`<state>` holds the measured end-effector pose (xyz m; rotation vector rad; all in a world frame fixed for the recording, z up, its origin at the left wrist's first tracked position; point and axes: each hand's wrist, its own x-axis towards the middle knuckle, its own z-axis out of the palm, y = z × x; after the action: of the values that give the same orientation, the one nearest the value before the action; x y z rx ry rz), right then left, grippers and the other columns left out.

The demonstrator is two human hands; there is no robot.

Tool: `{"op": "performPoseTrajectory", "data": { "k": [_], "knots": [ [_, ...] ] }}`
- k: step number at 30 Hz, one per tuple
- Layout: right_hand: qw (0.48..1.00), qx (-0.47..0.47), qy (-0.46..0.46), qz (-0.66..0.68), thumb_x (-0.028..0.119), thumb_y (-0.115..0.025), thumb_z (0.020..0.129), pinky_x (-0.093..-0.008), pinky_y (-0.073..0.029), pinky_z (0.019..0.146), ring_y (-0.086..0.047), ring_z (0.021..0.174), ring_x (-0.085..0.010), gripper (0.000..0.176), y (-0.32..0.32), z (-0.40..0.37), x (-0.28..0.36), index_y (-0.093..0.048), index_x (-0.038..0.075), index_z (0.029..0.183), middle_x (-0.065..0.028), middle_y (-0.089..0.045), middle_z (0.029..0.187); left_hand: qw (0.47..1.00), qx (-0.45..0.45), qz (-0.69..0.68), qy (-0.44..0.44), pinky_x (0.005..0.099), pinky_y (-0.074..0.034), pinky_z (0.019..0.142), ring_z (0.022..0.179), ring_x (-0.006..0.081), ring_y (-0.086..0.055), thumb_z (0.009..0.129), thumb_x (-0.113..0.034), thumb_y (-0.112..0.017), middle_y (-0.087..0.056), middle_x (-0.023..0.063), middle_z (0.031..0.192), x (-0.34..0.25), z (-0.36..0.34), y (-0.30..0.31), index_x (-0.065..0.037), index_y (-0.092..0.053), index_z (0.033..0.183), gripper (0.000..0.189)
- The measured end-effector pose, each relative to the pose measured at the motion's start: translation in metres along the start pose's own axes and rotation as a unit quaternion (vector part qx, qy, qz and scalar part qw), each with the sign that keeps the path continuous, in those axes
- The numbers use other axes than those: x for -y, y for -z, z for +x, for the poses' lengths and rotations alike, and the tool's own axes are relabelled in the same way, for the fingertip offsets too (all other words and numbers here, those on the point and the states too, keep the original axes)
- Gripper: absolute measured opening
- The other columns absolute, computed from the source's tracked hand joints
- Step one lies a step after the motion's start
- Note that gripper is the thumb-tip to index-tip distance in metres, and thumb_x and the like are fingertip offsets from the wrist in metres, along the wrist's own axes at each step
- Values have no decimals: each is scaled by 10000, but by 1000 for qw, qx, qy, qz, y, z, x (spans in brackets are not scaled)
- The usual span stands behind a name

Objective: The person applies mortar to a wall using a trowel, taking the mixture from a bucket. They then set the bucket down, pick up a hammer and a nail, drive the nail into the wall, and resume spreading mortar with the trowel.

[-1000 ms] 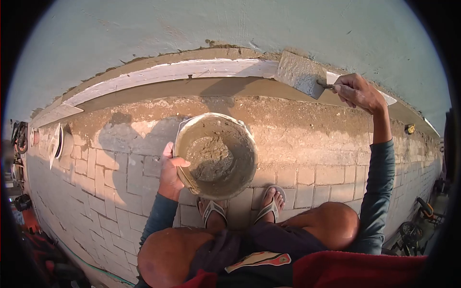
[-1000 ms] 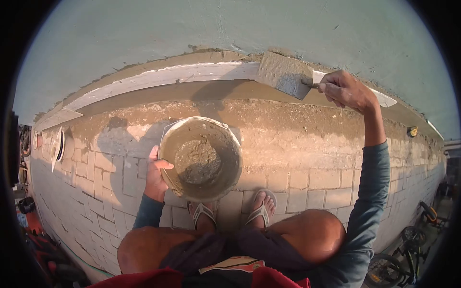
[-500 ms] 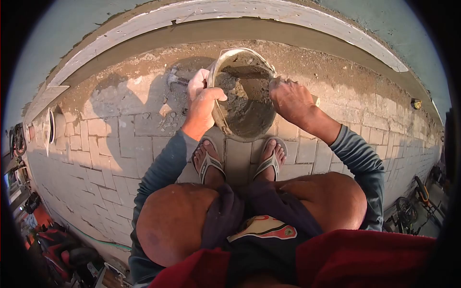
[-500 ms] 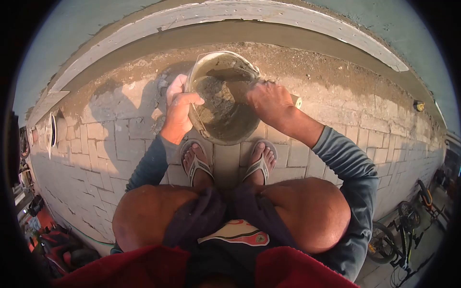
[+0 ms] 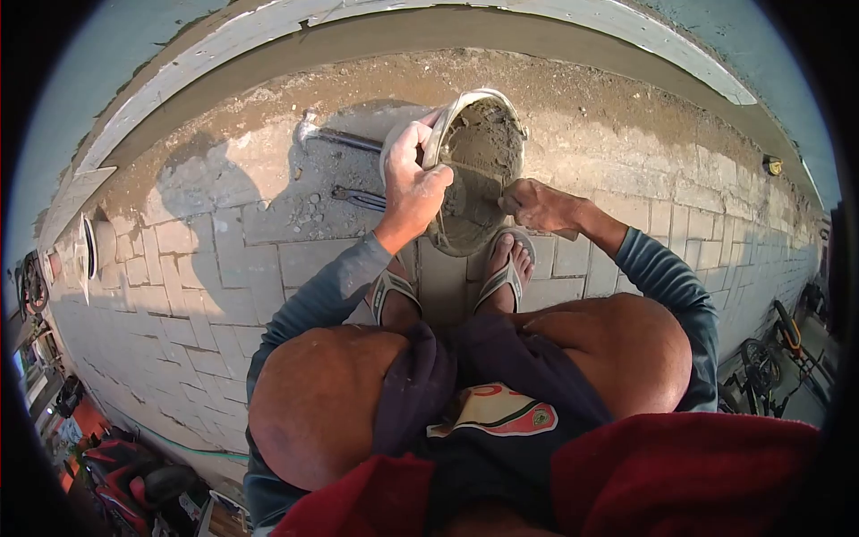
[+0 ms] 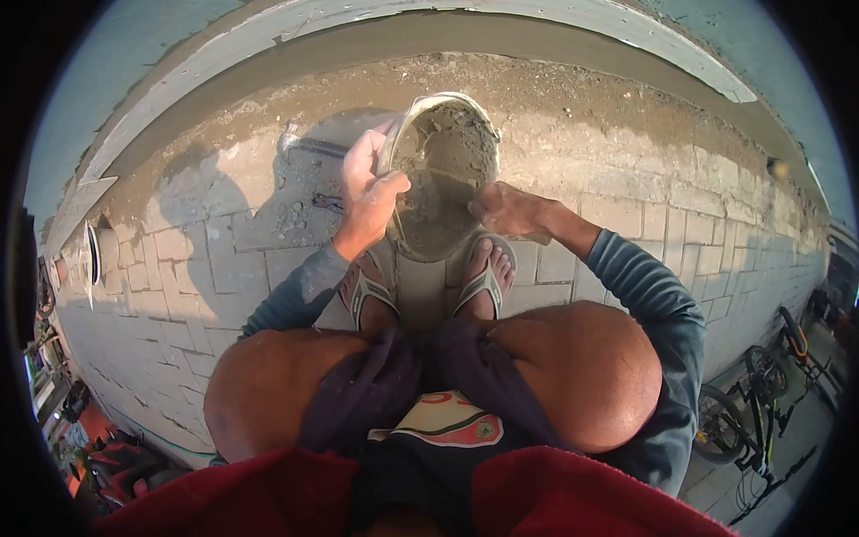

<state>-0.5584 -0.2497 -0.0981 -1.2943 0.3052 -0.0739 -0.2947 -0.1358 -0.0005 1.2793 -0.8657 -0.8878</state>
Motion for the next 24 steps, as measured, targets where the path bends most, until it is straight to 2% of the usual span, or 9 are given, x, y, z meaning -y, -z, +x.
{"op": "performPoseTrajectory", "data": {
  "k": [3, 6, 7, 14, 16, 18, 19, 23, 24],
  "knots": [
    [961, 16, -211, -181, 315, -452, 1063, -365, -498, 586, -589, 598, -185, 425, -40, 8, 95, -636, -33, 904, -81, -596, 692, 995, -27, -84, 50, 256, -418, 756, 847, 96, -448, 650, 59, -565, -534, 20, 921, -8, 3, 3, -45, -445, 797, 217],
    [939, -65, -198, -272, 305, -457, 1058, -385, -476, 586, -582, 606, -186, 413, -44, -1, 122, -611, -37, 886, -95, -583, 688, 982, -44, -145, 113, 255, -438, 731, 786, 94, -480, 632, 85, -585, -541, -3, 876, -10, 3, 22, -48, -497, 848, 269],
    [853, -46, 50, -517, 285, -464, 1055, -393, -468, 602, -550, 600, -198, 391, -36, 6, 102, -598, -42, 888, -106, -559, 676, 978, -47, -161, 123, 254, -444, 723, 782, 93, -485, 635, 75, -591, -527, -9, 866, -7, 4, 28, -49, -512, 867, 274],
    [896, -115, -128, -410, 243, -499, 1043, -404, -472, 625, -537, 614, -222, 337, -39, 4, 144, -606, -38, 892, -118, -576, 681, 973, -59, -176, 134, 289, -513, 742, 800, 153, -591, 642, 108, -549, -586, 57, 900, 6, 8, 60, -15, -526, 951, 334],
    [905, -130, -158, -373, 236, -504, 1039, -403, -475, 629, -550, 623, -226, 331, -41, 7, 136, -616, -41, 896, -130, -583, 679, 971, -69, -173, 150, 254, -444, 699, 758, 97, -475, 620, 80, -577, -504, -18, 830, -2, 8, 58, -61, -499, 866, 294],
    [855, -133, -65, -497, 207, -506, 1023, -499, -470, 680, -544, 679, -478, 313, -32, 11, 120, -587, -60, 880, -271, -589, 728, 971, -64, -186, 136, 257, -447, 693, 754, 99, -484, 618, 86, -570, -512, -12, 831, 6, 10, 60, -62, -497, 863, 295],
    [879, -118, -96, -452, 201, -509, 1013, -491, -474, 684, -523, 694, -501, 306, -29, 11, 126, -586, -62, 878, -290, -592, 753, 968, -62, -195, 148, 276, -482, 691, 750, 128, -539, 625, 101, -560, -547, 27, 856, 8, 11, 63, -43, -506, 904, 319],
    [949, -108, -139, -260, 273, -514, 1001, -335, -436, 535, -532, 592, -129, 355, -24, 3, 157, -594, -31, 837, -51, -540, 648, 958, -85, -219, 166, 293, -509, 689, 741, 156, -575, 624, 106, -546, -563, 52, 873, -1, 16, 63, -38, -498, 926, 337],
    [948, -111, -135, -267, 273, -514, 1001, -335, -436, 535, -532, 592, -129, 355, -24, 2, 173, -594, -31, 837, -51, -540, 648, 954, -92, -223, 181, 292, -498, 712, 758, 150, -554, 617, 91, -548, -543, 35, 860, -5, 18, 63, -44, -493, 903, 321]
  ]
}}
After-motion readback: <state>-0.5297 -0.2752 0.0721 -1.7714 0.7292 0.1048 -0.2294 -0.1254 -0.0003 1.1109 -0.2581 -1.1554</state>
